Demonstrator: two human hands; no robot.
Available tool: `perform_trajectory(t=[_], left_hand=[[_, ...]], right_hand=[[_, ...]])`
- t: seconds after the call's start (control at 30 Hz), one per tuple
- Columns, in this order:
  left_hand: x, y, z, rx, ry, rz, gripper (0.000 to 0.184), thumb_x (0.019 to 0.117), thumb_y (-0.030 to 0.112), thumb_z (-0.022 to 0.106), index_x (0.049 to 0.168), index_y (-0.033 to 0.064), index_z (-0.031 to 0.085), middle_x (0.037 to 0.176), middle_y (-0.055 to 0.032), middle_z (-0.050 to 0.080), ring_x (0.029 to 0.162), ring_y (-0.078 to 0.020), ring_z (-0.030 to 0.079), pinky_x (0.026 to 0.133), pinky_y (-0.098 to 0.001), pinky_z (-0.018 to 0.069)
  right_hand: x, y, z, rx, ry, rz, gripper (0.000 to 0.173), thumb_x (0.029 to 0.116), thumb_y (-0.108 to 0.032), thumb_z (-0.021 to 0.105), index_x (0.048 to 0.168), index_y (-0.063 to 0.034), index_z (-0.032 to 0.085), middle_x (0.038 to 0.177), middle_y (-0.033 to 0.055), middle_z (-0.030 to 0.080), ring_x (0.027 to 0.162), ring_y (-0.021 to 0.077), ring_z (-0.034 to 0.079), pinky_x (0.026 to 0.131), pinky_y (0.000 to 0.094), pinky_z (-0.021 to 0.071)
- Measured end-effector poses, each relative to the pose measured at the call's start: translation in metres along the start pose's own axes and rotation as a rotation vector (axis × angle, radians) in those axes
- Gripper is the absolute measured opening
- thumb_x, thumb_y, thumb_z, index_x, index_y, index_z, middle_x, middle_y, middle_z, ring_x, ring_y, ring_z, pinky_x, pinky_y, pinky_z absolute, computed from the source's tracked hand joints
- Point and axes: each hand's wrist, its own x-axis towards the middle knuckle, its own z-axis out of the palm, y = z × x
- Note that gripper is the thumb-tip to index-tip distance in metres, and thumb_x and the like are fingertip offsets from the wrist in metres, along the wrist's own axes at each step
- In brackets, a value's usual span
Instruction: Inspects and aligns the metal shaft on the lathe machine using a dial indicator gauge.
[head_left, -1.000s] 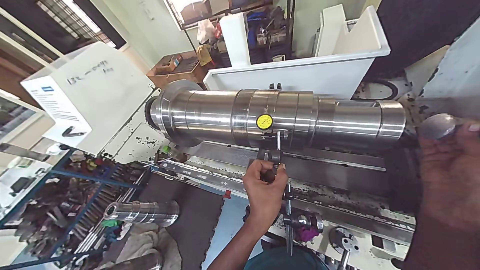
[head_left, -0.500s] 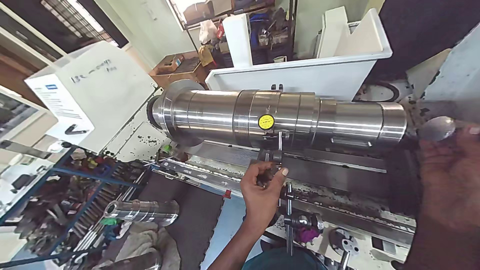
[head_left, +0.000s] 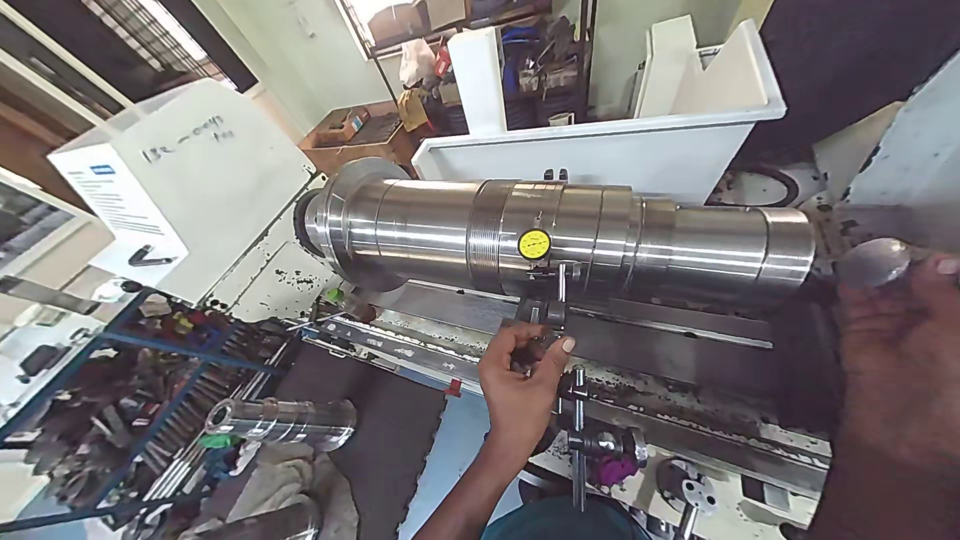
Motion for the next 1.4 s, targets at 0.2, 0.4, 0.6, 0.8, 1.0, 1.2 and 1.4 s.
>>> perform_trajectory(t=[0.2,0.4,0.6,0.8,1.0,1.2,1.4], left_hand=[[0.001,-0.003,-0.001,0.008,0.004,0.017,0.025,0.0822,0.01,0.083,0.099,-0.0045,0.071,0.077,-0.005,0.067,0.062,-0.0071,0.061,0.056,-0.0194,0.0534],[0.002,-0.003,0.002,0.001,-0.011,0.017,0.021,0.0818,0.009,0.082,0.095,-0.0032,0.071,0.077,-0.0057,0.067,0.061,-0.0085,0.061,0.056,-0.0214,0.0551],[0.005,0.0,0.009,-0.005,-0.019,0.01,0.013,0.0835,0.006,0.079,0.09,-0.0014,0.07,0.074,-0.0043,0.066,0.059,-0.0065,0.061,0.056,-0.0204,0.055],[0.004,0.005,0.01,-0.054,-0.045,0.003,0.006,0.0878,0.0,0.072,0.09,-0.0036,0.069,0.074,-0.0053,0.067,0.061,-0.0068,0.063,0.057,-0.0206,0.056],[0.004,0.007,0.008,-0.052,-0.059,-0.044,0.006,0.0899,0.002,0.071,0.092,-0.0032,0.07,0.074,-0.0041,0.067,0.061,-0.0052,0.061,0.056,-0.019,0.0533],[0.002,0.008,0.007,-0.039,-0.067,-0.058,0.011,0.0932,0.008,0.07,0.092,-0.0025,0.071,0.075,-0.0037,0.066,0.061,-0.0059,0.061,0.057,-0.0196,0.0533],[0.003,0.008,0.007,-0.031,-0.061,-0.054,0.006,0.0913,0.004,0.07,0.092,-0.0023,0.07,0.074,-0.0036,0.067,0.06,-0.0057,0.061,0.057,-0.0198,0.0541]], right_hand=[[-0.002,-0.002,0.002,-0.011,0.015,-0.013,0.068,0.1009,-0.008,0.064,0.153,-0.0156,0.021,0.121,0.0081,0.062,0.102,0.0239,0.071,0.093,0.0435,0.0611],[0.001,0.0,-0.001,0.002,0.005,-0.013,0.066,0.1008,-0.009,0.064,0.152,-0.0144,0.023,0.121,0.0085,0.063,0.102,0.0244,0.071,0.094,0.0441,0.0611],[0.001,-0.001,-0.002,-0.001,-0.01,-0.021,0.065,0.1012,-0.009,0.064,0.152,-0.0144,0.023,0.12,0.0077,0.064,0.102,0.0239,0.072,0.094,0.044,0.0613],[0.002,0.0,-0.003,-0.001,-0.032,-0.023,0.066,0.1016,-0.008,0.062,0.153,-0.0145,0.022,0.122,0.0081,0.063,0.104,0.0241,0.071,0.095,0.0443,0.0604],[-0.001,-0.001,0.0,0.007,-0.018,-0.017,0.065,0.1015,-0.007,0.062,0.153,-0.0145,0.022,0.12,0.008,0.063,0.101,0.0237,0.071,0.093,0.0438,0.061],[0.0,0.001,-0.003,0.001,-0.005,-0.01,0.065,0.1018,-0.008,0.062,0.153,-0.0162,0.022,0.123,0.0087,0.063,0.104,0.0257,0.071,0.094,0.0444,0.061],[-0.003,-0.001,0.0,0.002,-0.003,-0.011,0.068,0.1009,-0.006,0.063,0.153,-0.0169,0.021,0.122,0.008,0.062,0.104,0.0246,0.071,0.094,0.0439,0.0608]])
